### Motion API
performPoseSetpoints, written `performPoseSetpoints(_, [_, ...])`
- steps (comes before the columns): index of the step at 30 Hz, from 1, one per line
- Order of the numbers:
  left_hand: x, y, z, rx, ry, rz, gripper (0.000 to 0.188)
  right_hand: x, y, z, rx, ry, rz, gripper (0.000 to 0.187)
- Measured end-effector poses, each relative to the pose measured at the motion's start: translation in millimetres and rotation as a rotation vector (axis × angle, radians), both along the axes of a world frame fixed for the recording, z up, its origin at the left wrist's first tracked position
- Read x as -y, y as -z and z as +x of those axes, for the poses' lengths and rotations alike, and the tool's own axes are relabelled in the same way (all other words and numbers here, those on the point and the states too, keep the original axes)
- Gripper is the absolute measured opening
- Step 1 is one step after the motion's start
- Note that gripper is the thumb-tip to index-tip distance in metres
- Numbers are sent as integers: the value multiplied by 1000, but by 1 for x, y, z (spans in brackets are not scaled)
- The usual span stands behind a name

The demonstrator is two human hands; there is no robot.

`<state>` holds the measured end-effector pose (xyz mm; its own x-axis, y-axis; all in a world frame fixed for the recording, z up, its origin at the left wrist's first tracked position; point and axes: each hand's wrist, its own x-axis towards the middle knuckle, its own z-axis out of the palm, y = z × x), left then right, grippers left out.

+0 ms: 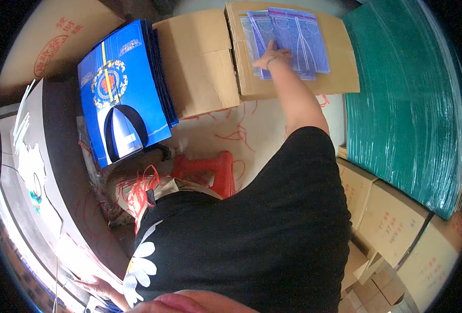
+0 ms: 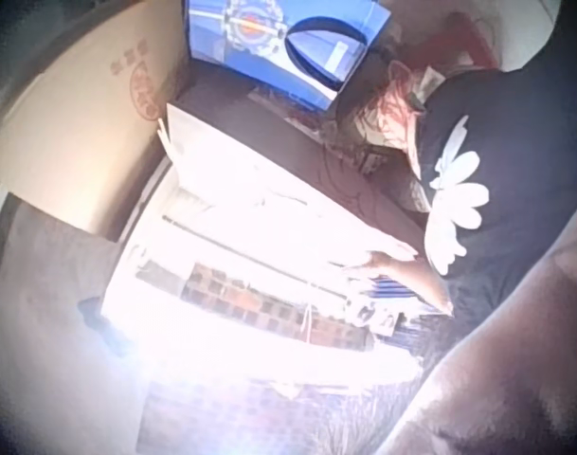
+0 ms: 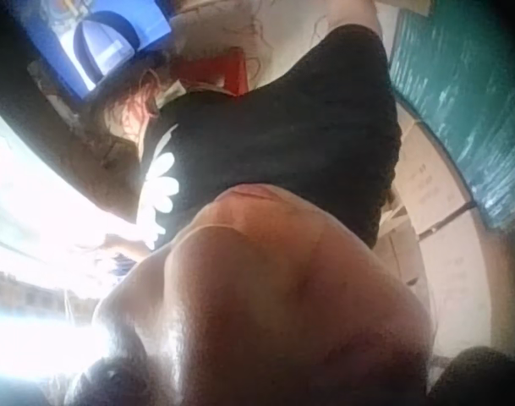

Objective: The person repeatedly picks up blue rectangular sheets, places them into clear plastic bags, and stacks the packaged items on a table. The person then gathers the stack of packaged sheets and places them into a cardboard box. The process involves handling the sheets and bags by hand without using additional tools.

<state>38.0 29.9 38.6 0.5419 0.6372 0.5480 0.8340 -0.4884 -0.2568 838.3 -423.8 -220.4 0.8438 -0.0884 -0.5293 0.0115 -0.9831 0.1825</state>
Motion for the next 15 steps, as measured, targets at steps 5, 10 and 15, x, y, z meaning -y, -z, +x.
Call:
performPoseSetpoints(5, [3, 18, -1, 109, -80, -121, 85, -8, -7, -4, 15, 110, 59, 113])
performPoseSetpoints(10, [11, 10, -2, 73, -151, -95, 86, -16, 23, -2, 81, 124, 23, 100])
performPoseSetpoints(15, [31, -2, 12, 111, -65, -58, 84, -8, 35, -1, 189, 109, 31, 82])
